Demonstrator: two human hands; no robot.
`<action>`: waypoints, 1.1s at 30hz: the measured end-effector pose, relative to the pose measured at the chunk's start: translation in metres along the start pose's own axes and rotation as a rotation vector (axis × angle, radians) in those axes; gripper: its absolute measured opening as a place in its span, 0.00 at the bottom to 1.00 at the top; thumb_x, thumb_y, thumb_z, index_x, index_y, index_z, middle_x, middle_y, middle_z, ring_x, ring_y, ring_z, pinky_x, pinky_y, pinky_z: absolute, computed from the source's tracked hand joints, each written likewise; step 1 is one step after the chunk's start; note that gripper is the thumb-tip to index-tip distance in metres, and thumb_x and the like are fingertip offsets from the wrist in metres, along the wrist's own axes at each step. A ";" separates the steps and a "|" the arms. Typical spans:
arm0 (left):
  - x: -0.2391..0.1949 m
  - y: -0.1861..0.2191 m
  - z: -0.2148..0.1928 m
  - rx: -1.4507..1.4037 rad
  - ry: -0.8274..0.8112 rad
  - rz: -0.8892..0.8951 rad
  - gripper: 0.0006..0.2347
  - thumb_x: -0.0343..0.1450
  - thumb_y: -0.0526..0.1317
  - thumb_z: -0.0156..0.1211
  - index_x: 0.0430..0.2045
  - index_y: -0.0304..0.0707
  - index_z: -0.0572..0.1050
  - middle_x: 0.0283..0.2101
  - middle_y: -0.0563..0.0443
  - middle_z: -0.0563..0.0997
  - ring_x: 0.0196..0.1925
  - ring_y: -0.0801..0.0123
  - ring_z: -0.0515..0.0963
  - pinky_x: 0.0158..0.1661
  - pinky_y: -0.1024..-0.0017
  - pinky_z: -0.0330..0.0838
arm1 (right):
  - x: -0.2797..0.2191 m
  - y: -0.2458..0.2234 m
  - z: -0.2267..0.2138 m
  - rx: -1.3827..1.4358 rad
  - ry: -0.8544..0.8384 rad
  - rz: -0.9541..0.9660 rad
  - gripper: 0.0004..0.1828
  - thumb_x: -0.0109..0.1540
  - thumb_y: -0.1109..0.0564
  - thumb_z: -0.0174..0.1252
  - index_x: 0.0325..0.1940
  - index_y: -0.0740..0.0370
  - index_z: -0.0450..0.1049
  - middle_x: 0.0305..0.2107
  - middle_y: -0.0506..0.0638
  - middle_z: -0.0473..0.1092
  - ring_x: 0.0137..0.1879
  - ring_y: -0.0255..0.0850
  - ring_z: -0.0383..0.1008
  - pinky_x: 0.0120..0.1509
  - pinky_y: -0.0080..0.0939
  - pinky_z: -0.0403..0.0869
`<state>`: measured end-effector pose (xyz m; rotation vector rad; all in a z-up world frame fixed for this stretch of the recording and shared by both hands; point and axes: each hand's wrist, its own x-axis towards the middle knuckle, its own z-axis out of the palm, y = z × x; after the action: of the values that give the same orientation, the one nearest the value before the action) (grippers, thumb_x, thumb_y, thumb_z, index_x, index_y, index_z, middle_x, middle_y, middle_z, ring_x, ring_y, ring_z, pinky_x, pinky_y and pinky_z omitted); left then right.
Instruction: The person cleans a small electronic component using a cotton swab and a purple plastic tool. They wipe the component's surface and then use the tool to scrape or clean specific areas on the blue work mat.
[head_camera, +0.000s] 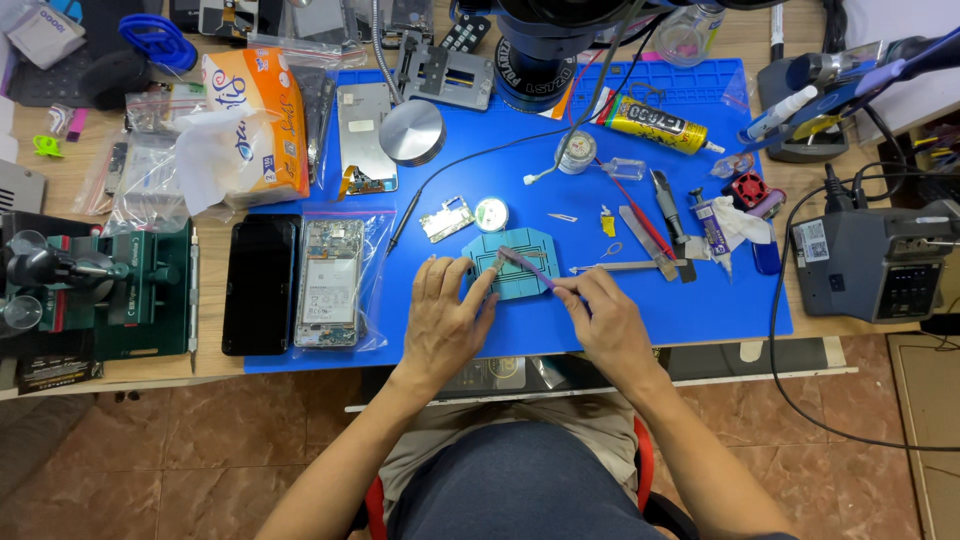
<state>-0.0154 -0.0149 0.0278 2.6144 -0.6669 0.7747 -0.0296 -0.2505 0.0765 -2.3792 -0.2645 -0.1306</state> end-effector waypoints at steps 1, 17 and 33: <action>0.000 0.000 0.000 0.003 -0.001 -0.002 0.12 0.72 0.43 0.66 0.48 0.45 0.79 0.50 0.45 0.72 0.57 0.53 0.73 0.65 0.51 0.65 | -0.001 -0.004 0.002 0.002 -0.002 -0.002 0.09 0.72 0.53 0.57 0.47 0.56 0.81 0.32 0.46 0.73 0.43 0.43 0.81 0.48 0.41 0.80; -0.003 -0.001 0.004 0.010 0.002 -0.013 0.13 0.71 0.43 0.66 0.49 0.46 0.79 0.49 0.44 0.71 0.58 0.51 0.73 0.66 0.49 0.64 | -0.005 -0.003 0.005 0.009 -0.026 -0.016 0.08 0.71 0.52 0.59 0.49 0.53 0.82 0.32 0.48 0.73 0.43 0.46 0.81 0.48 0.45 0.81; -0.007 -0.006 0.013 -0.131 -0.047 -0.058 0.12 0.73 0.44 0.64 0.49 0.46 0.77 0.49 0.47 0.70 0.60 0.52 0.73 0.66 0.50 0.64 | 0.021 0.022 -0.055 -0.042 0.263 0.091 0.20 0.70 0.42 0.66 0.48 0.63 0.80 0.29 0.51 0.68 0.32 0.44 0.69 0.43 0.44 0.75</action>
<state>-0.0119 -0.0133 0.0123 2.5282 -0.6300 0.6323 -0.0053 -0.3003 0.1052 -2.3784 -0.0293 -0.4052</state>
